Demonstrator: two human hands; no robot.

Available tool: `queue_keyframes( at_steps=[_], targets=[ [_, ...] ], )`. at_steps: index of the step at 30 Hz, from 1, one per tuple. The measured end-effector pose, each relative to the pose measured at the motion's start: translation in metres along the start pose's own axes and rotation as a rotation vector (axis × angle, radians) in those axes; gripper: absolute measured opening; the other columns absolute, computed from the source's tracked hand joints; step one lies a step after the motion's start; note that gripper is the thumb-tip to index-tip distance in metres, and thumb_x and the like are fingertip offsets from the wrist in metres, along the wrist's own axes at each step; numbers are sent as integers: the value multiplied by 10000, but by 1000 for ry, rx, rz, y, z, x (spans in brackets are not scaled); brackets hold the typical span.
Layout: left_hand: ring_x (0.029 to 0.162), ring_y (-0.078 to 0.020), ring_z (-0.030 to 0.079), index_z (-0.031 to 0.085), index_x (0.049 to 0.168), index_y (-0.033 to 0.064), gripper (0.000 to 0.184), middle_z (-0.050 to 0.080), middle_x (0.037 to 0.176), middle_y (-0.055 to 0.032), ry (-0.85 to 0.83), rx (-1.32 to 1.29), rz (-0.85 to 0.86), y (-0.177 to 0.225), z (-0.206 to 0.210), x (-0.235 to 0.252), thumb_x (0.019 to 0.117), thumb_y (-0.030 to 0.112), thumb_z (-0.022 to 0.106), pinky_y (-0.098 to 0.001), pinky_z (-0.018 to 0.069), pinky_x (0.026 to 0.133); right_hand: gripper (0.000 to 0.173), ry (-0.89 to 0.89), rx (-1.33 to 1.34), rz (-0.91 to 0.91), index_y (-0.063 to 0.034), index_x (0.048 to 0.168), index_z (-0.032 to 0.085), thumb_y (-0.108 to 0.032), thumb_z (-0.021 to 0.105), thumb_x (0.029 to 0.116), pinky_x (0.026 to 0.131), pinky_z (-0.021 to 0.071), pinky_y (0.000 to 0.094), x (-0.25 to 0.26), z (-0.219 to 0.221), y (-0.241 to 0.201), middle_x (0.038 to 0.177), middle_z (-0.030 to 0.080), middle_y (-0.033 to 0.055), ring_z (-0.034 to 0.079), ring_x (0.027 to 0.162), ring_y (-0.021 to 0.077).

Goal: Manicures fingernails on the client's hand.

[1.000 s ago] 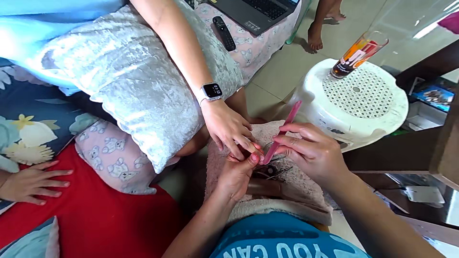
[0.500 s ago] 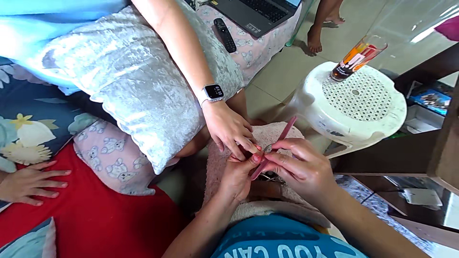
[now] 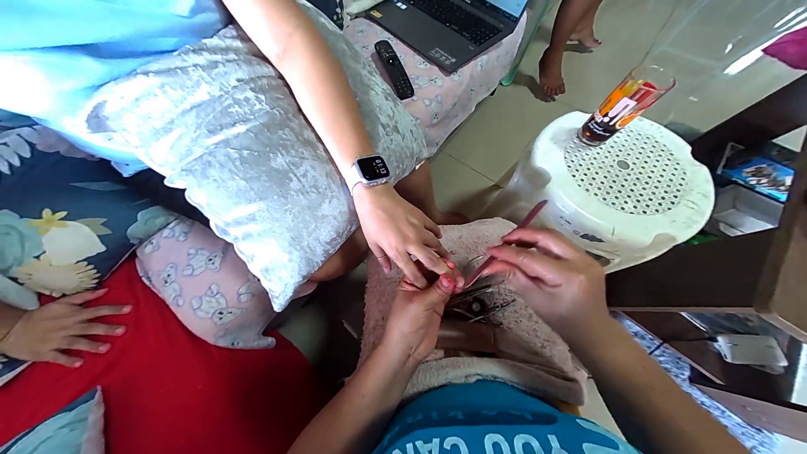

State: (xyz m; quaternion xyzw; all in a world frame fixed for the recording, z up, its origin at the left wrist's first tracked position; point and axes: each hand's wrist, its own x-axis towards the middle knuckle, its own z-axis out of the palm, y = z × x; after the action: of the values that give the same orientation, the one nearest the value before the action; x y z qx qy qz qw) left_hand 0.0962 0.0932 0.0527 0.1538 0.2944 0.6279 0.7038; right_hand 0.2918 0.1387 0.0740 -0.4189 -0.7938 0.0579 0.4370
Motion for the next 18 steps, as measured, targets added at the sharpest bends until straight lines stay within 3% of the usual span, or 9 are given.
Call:
queue_keyframes(
  at_steps=[3,7,18],
  targets=[
    [803,-165,717,666,1029,-8,182,726,903,-112,-10,-32,-22,0,0,-1,880,-113,673,-312,608,803,253,24,-20,17,-113,1000,821,-347,745,942,836,566,333,4,-11,13,1046,731,126,686,957,192],
    [812,-161,722,675,1021,-1,173,730,899,-111,12,-40,-23,-4,4,2,881,-103,684,-310,613,783,234,18,87,-76,-136,1022,802,-350,765,935,905,559,293,-6,-6,-7,1048,727,99,672,1039,169],
    [833,-154,716,677,1011,-1,151,726,913,-101,41,-19,4,-8,10,3,883,-80,691,-321,611,793,229,75,15,-114,-138,1024,796,-348,755,945,945,535,312,-14,9,-24,1045,731,103,666,1068,206]
  ],
)
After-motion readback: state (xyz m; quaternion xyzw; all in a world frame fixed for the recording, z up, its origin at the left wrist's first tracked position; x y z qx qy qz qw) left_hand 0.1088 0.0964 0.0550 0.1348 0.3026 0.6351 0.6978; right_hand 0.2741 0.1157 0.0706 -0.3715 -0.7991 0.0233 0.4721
